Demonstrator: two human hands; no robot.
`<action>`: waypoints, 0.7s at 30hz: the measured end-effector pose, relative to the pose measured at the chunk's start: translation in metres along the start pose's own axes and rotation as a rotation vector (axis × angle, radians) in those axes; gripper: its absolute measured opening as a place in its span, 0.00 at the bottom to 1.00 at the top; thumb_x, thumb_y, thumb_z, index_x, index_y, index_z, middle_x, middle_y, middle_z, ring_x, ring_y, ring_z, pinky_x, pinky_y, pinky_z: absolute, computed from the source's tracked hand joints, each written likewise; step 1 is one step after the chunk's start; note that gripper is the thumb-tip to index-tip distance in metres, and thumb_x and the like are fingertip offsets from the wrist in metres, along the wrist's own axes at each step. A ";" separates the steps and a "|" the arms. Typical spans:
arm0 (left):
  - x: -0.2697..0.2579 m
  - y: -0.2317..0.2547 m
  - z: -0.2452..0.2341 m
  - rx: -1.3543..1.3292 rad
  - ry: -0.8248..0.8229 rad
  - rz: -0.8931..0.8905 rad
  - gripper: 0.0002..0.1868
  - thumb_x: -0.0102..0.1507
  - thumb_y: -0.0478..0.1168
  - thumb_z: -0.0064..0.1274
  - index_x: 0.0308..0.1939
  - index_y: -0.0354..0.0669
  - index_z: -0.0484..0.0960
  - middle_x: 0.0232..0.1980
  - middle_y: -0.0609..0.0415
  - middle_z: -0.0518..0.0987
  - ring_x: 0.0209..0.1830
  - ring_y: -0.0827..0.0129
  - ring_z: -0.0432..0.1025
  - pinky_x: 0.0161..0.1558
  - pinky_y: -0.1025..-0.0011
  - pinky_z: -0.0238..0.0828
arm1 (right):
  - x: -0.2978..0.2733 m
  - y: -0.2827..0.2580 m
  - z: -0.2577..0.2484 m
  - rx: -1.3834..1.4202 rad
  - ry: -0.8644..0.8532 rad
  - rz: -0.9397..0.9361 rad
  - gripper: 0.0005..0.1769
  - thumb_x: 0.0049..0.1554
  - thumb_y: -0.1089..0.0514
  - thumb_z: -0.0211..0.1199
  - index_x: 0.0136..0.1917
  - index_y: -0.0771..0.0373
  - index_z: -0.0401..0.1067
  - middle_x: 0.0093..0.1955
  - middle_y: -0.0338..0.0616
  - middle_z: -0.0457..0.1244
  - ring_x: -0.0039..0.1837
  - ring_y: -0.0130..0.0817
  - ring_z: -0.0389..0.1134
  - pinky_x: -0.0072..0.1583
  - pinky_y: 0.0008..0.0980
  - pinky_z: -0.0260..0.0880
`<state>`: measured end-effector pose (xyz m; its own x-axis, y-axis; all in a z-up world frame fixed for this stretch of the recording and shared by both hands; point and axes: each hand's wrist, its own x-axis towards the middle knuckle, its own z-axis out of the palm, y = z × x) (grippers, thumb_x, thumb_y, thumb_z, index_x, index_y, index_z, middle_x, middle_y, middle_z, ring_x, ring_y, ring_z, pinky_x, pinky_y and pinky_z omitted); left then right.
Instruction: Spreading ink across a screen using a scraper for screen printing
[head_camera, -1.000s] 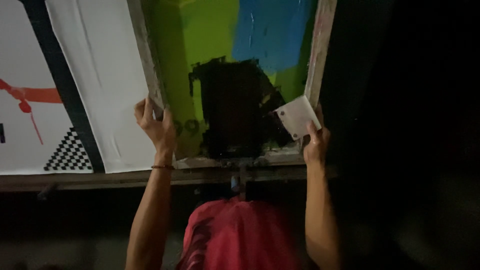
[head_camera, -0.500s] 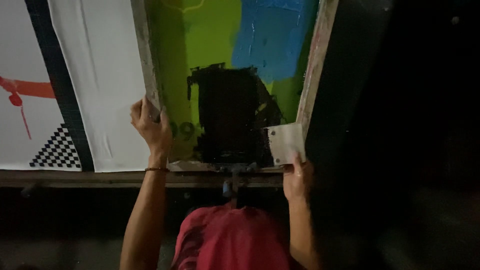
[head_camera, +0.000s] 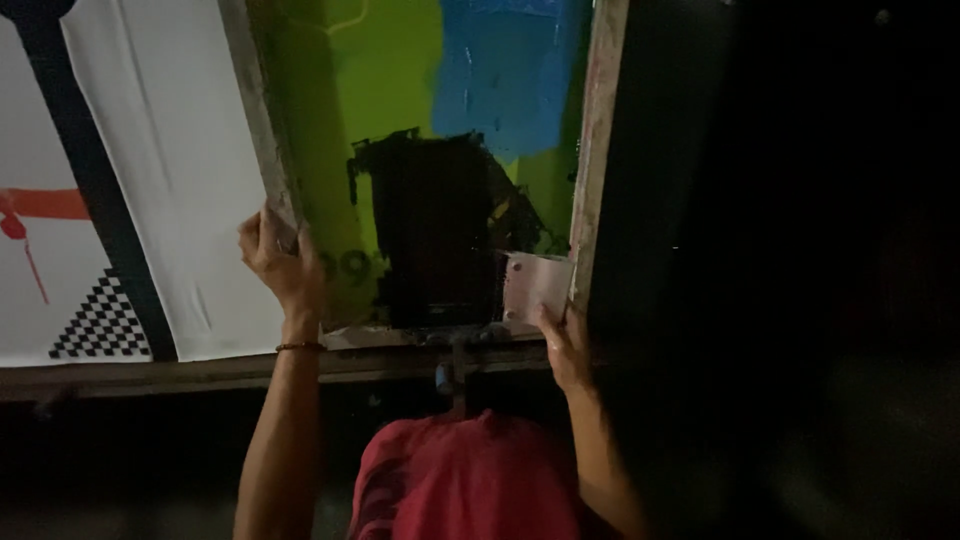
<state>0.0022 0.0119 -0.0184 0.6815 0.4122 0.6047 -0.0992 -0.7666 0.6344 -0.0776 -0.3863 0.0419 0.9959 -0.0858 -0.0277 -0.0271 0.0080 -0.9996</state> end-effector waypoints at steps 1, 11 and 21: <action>0.000 0.002 -0.001 -0.004 -0.003 0.004 0.32 0.61 0.26 0.63 0.70 0.32 0.74 0.53 0.44 0.70 0.50 0.46 0.67 0.57 0.51 0.58 | 0.003 0.006 -0.003 0.001 0.006 -0.002 0.15 0.63 0.51 0.62 0.57 0.65 0.75 0.50 0.50 0.70 0.54 0.47 0.73 0.60 0.52 0.73; 0.004 -0.010 0.001 -0.045 0.041 0.119 0.29 0.61 0.24 0.64 0.67 0.32 0.78 0.49 0.49 0.70 0.45 0.58 0.65 0.56 0.57 0.57 | 0.063 -0.011 -0.013 -0.368 0.146 -0.392 0.29 0.67 0.48 0.58 0.70 0.73 0.61 0.69 0.65 0.55 0.71 0.56 0.55 0.71 0.59 0.48; 0.006 0.024 -0.002 -0.559 0.039 -0.184 0.26 0.68 0.20 0.48 0.69 0.41 0.75 0.44 0.58 0.60 0.43 0.80 0.48 0.39 0.63 0.51 | 0.078 0.013 -0.024 -0.001 0.201 -0.213 0.16 0.67 0.50 0.59 0.57 0.65 0.75 0.55 0.48 0.69 0.59 0.39 0.70 0.64 0.50 0.67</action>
<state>0.0027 -0.0028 0.0011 0.6975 0.5399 0.4712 -0.3562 -0.3094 0.8817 -0.0019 -0.4170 0.0270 0.9420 -0.2815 0.1826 0.1807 -0.0329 -0.9830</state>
